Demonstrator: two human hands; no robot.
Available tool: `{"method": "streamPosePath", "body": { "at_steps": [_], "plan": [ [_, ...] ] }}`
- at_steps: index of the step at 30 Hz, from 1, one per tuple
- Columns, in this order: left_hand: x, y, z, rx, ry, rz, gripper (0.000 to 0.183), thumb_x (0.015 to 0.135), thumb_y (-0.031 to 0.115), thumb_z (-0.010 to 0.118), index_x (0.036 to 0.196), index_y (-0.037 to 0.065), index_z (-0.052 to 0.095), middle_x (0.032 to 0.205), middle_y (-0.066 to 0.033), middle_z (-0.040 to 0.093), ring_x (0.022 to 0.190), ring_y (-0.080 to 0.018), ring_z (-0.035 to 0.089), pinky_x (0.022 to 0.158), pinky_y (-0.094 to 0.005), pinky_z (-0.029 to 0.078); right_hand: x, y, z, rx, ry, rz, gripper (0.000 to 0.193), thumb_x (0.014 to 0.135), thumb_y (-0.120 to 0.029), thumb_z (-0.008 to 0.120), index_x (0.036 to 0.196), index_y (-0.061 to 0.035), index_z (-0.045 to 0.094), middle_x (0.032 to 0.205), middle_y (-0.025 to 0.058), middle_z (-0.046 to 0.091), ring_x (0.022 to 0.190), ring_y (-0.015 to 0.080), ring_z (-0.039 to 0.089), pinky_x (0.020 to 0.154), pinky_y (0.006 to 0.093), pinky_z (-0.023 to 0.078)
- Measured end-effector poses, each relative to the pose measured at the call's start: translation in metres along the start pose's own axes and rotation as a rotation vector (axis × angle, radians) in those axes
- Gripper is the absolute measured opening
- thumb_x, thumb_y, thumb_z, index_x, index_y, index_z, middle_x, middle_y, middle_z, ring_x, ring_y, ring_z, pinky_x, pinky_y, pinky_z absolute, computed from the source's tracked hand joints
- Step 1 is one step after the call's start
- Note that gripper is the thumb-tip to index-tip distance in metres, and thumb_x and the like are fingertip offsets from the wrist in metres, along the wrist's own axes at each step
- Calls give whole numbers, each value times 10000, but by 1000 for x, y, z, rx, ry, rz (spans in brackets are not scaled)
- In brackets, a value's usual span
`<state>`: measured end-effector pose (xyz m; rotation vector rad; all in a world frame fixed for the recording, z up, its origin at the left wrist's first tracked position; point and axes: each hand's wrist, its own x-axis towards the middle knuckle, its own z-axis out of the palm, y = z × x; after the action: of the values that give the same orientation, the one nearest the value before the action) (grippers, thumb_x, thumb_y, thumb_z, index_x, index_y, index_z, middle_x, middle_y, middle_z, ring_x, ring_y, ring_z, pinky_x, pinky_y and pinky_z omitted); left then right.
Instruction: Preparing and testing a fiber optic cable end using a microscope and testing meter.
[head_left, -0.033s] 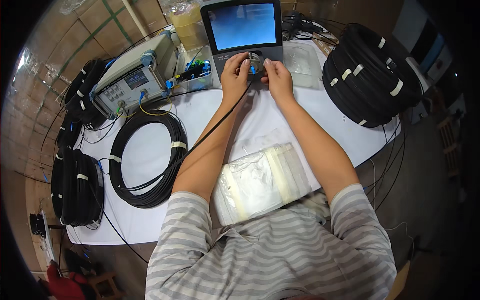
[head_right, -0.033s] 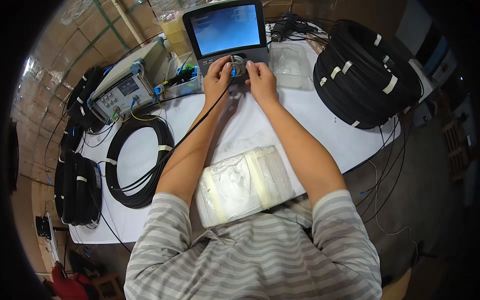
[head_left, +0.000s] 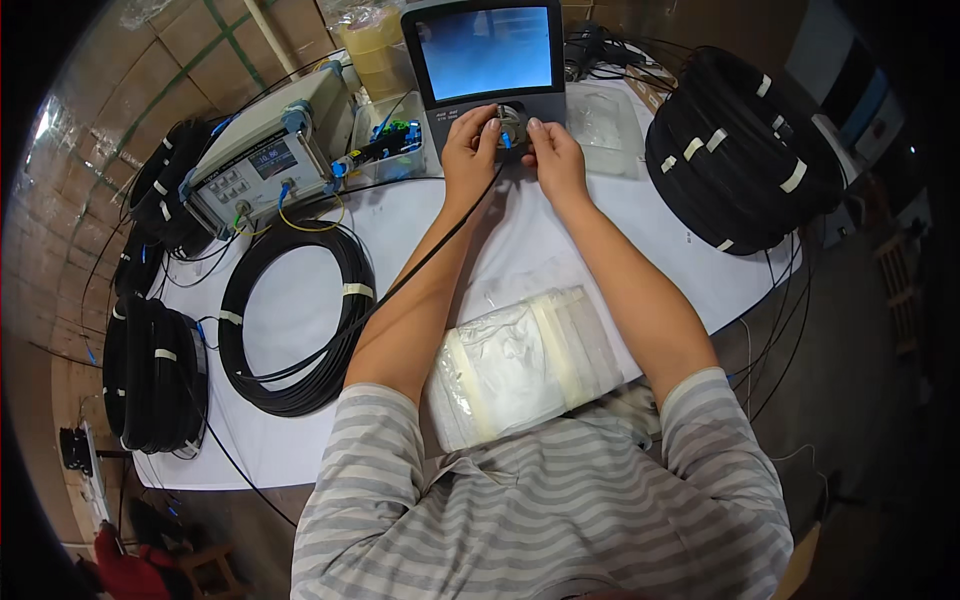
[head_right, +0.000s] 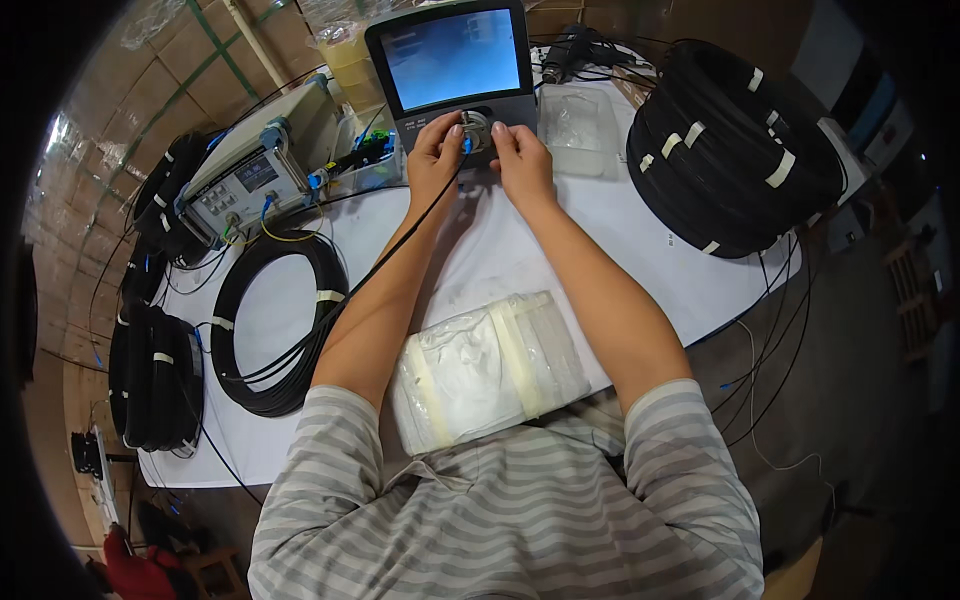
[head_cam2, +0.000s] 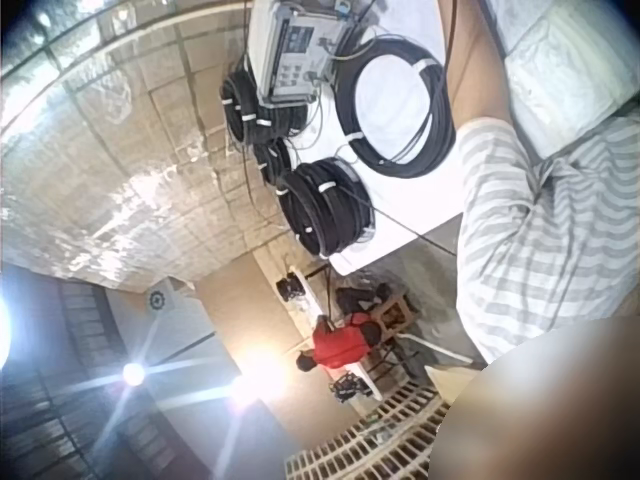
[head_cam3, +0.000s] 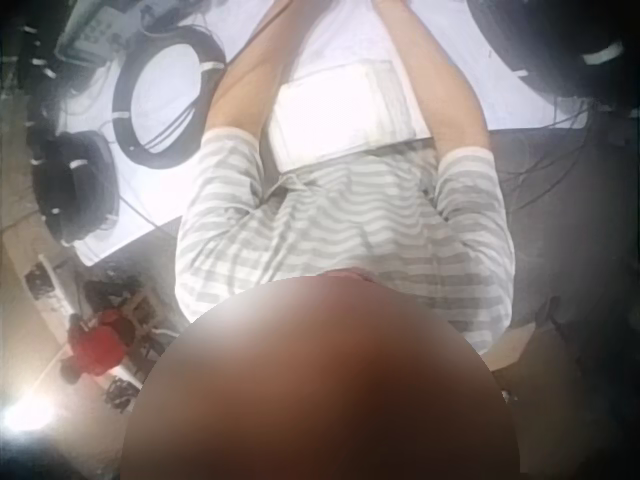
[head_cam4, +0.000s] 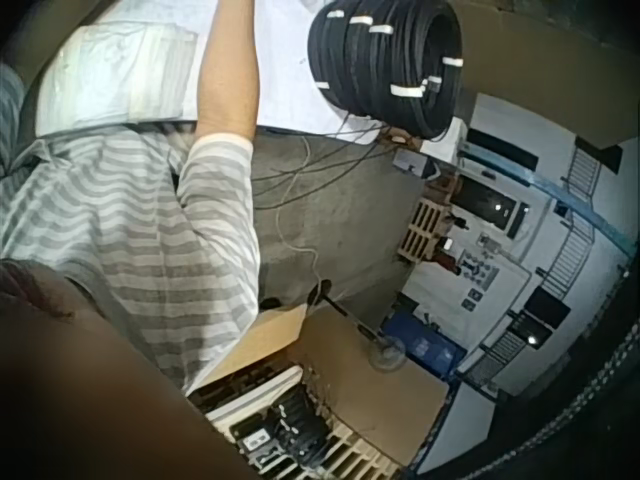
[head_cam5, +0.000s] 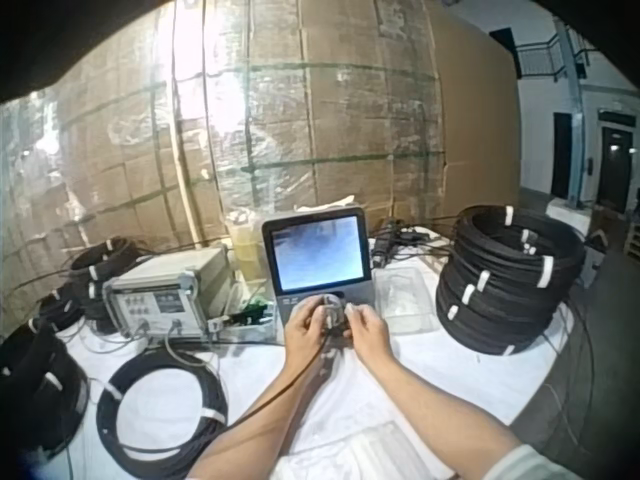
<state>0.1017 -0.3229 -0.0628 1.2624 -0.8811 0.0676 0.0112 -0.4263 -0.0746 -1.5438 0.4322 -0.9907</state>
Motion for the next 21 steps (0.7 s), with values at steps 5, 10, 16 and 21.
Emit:
{"method": "streamPosePath", "body": {
  "at_steps": [5, 10, 16, 21],
  "plan": [
    [0, -1, 0, -14, 5, -12, 269, 1008, 191, 651, 1226, 44, 710, 1254, -87, 612, 1006, -146, 619, 844, -271, 511, 2, 5, 0, 9, -9, -26, 298, 1029, -330, 616, 958, -42, 640, 733, 8, 643, 645, 96, 642, 586, 261, 496],
    [-1, 0, -1, 10, -7, -5, 309, 1015, 231, 652, 1256, 45, 703, 1273, -78, 624, 1096, -152, 617, 917, -265, 489, 0, 6, 0, 38, -5, -72, 256, 1029, -290, 611, 1004, -39, 654, 768, 13, 651, 649, 94, 641, 596, 259, 502],
    [0, -2, -2, 10, -3, 8, 306, 1017, 231, 650, 1252, 43, 703, 1276, -76, 618, 1100, -152, 611, 918, -264, 490, -2, -1, 0, 38, -15, 8, 286, 1049, -311, 585, 1027, -32, 647, 814, 9, 636, 678, 81, 614, 624, 242, 516],
    [-1, 2, 0, -6, -17, -31, 304, 1020, 230, 644, 1250, 41, 702, 1275, -77, 617, 1102, -152, 608, 919, -263, 489, 2, 0, -2, 19, -28, 54, 342, 1037, -354, 608, 927, -32, 645, 772, 4, 625, 651, 84, 606, 597, 243, 501]
  ]
}}
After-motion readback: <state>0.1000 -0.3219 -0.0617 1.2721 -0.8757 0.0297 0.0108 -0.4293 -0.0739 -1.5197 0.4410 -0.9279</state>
